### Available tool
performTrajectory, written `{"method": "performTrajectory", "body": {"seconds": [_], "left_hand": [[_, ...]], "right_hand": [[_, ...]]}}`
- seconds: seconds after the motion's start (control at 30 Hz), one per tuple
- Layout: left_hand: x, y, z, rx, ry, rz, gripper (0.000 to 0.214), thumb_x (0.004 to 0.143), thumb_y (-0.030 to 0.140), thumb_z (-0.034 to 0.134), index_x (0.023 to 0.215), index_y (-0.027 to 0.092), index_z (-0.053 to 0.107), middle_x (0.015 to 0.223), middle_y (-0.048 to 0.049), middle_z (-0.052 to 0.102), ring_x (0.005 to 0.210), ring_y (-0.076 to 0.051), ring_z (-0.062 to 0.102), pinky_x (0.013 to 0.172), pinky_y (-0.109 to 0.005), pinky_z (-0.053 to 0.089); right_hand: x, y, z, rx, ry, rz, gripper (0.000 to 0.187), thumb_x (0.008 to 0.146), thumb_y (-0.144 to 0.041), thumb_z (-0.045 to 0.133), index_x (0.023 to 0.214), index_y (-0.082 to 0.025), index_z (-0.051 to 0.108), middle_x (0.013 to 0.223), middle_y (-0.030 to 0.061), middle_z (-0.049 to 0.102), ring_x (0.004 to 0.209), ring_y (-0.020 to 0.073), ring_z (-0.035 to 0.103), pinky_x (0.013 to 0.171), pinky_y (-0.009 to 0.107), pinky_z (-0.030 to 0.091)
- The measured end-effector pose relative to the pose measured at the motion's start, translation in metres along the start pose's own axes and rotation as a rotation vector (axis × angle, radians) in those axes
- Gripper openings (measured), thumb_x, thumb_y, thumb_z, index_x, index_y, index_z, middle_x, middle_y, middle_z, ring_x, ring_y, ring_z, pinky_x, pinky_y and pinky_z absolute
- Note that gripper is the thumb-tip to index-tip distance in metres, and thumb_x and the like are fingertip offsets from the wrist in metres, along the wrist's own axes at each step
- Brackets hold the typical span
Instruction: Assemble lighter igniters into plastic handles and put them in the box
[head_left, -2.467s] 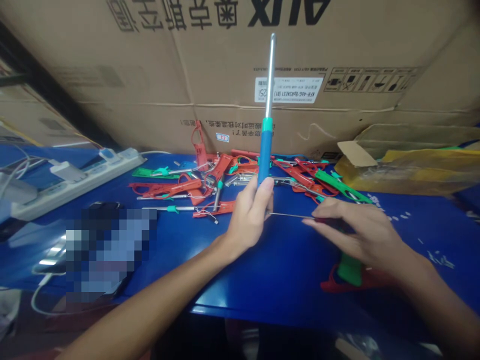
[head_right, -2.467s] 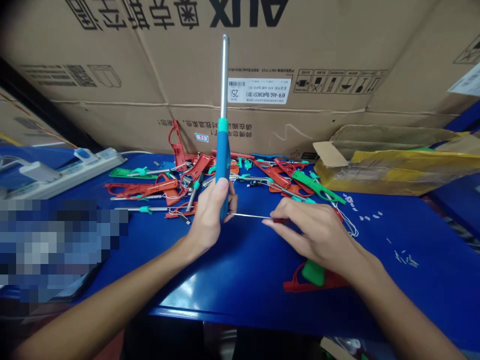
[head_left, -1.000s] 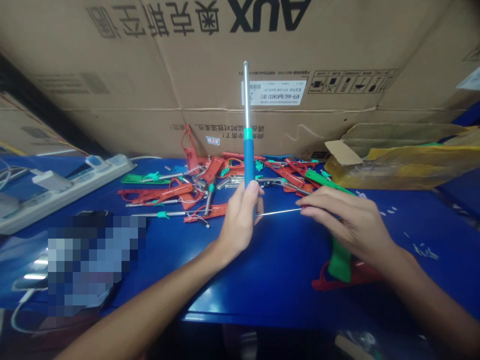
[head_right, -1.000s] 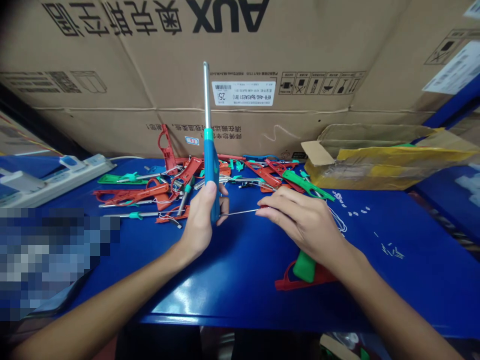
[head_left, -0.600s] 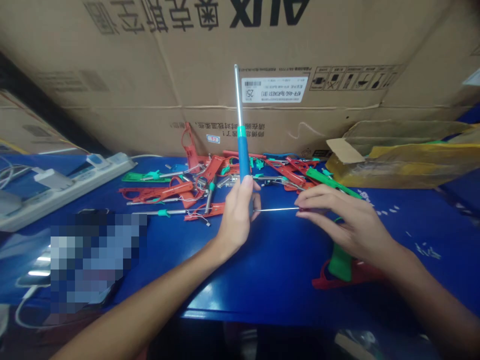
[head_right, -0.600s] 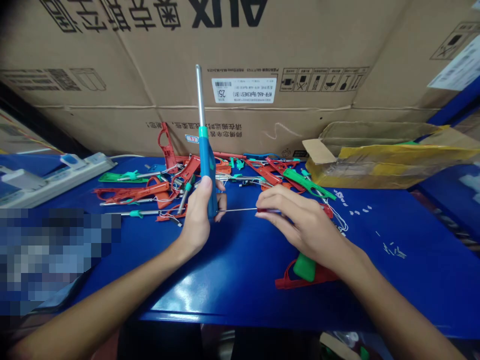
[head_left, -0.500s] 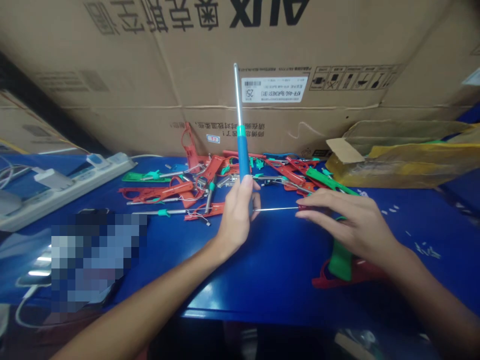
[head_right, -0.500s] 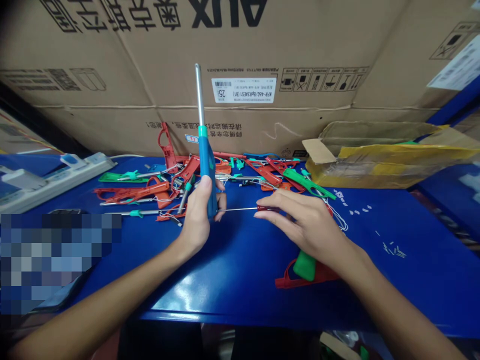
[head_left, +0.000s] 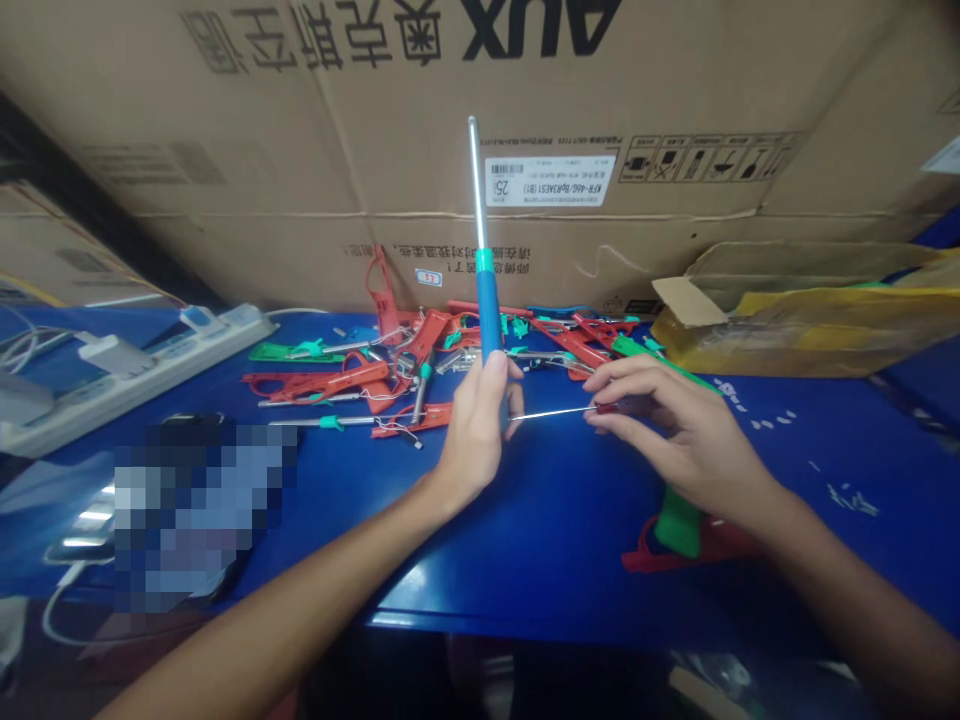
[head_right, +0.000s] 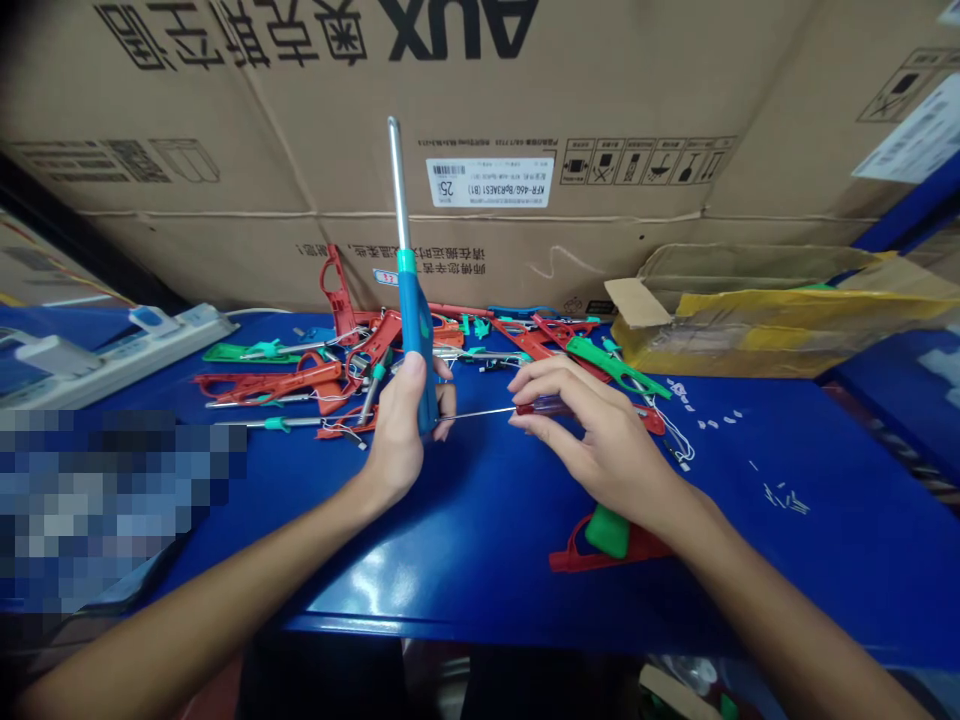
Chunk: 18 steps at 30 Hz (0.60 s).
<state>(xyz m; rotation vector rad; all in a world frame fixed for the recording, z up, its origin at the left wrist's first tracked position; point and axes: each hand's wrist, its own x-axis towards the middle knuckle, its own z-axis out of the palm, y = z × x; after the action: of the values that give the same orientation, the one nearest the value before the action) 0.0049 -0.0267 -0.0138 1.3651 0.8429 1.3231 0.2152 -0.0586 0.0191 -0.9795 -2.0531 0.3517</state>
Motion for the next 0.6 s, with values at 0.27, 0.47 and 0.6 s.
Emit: {"method": "performTrajectory", "body": {"seconds": [0.27, 0.47, 0.6], "left_hand": [[0.0005, 0.0028, -0.0013, -0.006, 0.02, 0.024, 0.044, 0.103, 0.063, 0.038, 0.095, 0.022, 0.051, 0.056, 0.007, 0.044, 0.043, -0.01, 0.039, 0.046, -0.026, 0.032], [0.001, 0.0051, -0.0015, 0.004, 0.037, 0.045, 0.044, 0.103, 0.062, 0.037, 0.094, 0.022, 0.051, 0.054, 0.007, 0.044, 0.043, -0.01, 0.039, 0.046, -0.025, 0.032], [0.0017, 0.005, -0.0013, -0.001, 0.041, 0.043, 0.043, 0.103, 0.062, 0.038, 0.094, 0.022, 0.051, 0.055, 0.007, 0.044, 0.043, -0.01, 0.039, 0.046, -0.026, 0.032]], "right_hand": [[-0.0027, -0.001, 0.0009, 0.139, -0.231, 0.232, 0.032, 0.105, -0.036, 0.048, 0.081, -0.021, 0.065, 0.067, -0.0015, 0.071, 0.057, 0.0113, 0.068, 0.058, 0.023, 0.056], [-0.0067, 0.0012, 0.002, 0.153, -0.1, 0.154, 0.047, 0.091, -0.033, 0.072, 0.132, -0.03, 0.049, 0.15, 0.0104, 0.051, 0.104, 0.0206, 0.07, 0.084, 0.037, 0.062], [-0.0024, 0.0014, -0.0023, -0.026, -0.09, -0.04, 0.01, 0.096, -0.021, 0.064, 0.105, -0.025, 0.061, 0.143, 0.009, 0.058, 0.128, 0.0256, 0.06, 0.101, 0.043, 0.053]]}}
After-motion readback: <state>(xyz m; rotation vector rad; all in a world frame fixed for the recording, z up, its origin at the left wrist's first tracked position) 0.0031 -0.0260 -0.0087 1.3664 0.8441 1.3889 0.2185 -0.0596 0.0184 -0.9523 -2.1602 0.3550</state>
